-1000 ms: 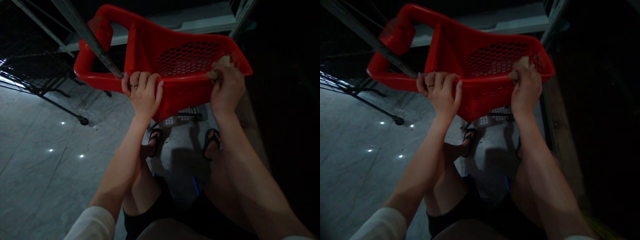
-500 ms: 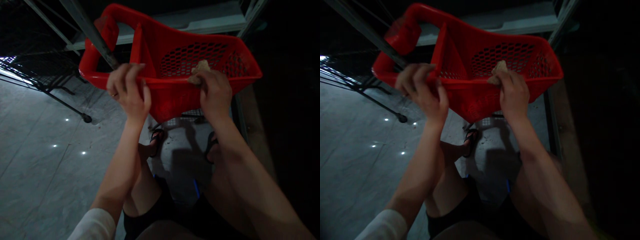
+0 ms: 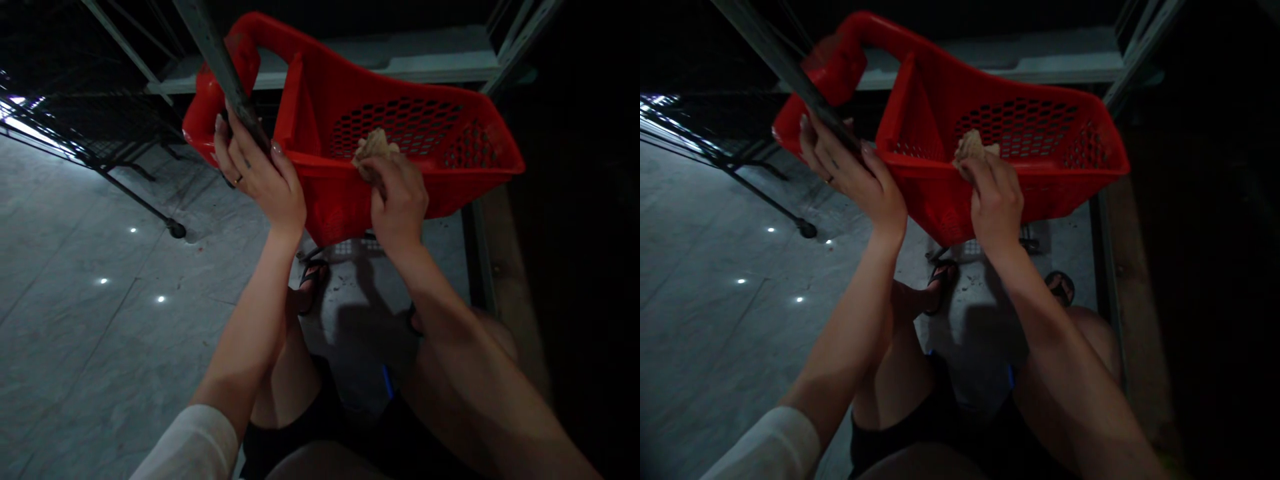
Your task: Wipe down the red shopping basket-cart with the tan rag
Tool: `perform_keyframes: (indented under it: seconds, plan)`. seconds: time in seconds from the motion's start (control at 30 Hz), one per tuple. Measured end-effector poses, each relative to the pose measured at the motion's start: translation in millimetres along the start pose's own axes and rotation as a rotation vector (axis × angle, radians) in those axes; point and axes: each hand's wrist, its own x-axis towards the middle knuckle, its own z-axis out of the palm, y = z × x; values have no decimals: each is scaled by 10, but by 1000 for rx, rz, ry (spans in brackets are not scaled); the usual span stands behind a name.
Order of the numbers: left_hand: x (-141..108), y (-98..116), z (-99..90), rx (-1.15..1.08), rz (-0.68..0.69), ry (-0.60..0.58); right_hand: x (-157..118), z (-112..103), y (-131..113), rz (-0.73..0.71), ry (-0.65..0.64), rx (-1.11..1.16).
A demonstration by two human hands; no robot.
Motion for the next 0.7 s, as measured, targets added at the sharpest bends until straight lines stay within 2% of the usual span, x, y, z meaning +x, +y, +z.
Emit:
perform_keyframes:
  seconds: [0.07,0.17,0.3,0.37,0.43,0.5,0.63,0.7]
  plan:
    - [8,-45,24,-1,-1,13,30,0,-38,-16,-71,8]
    - [14,-138,69,-61,19,22,60,-81,100,-48,-148,-19]
    - [-11,-161,93,-104,40,-19,25,-216,378,11,-73,-93]
    - [-25,-117,92,-123,19,-41,3,-231,419,72,-16,-102]
    - [-31,-68,96,-141,-10,-44,7,-187,351,102,27,-77]
    - [-29,-37,106,-140,-44,-47,46,-100,186,91,35,-35]
    - [-23,-55,119,-197,-5,-37,178,73,-207,-32,-34,66]
    - [-22,-90,115,-238,35,-32,209,91,-278,-95,-63,119]
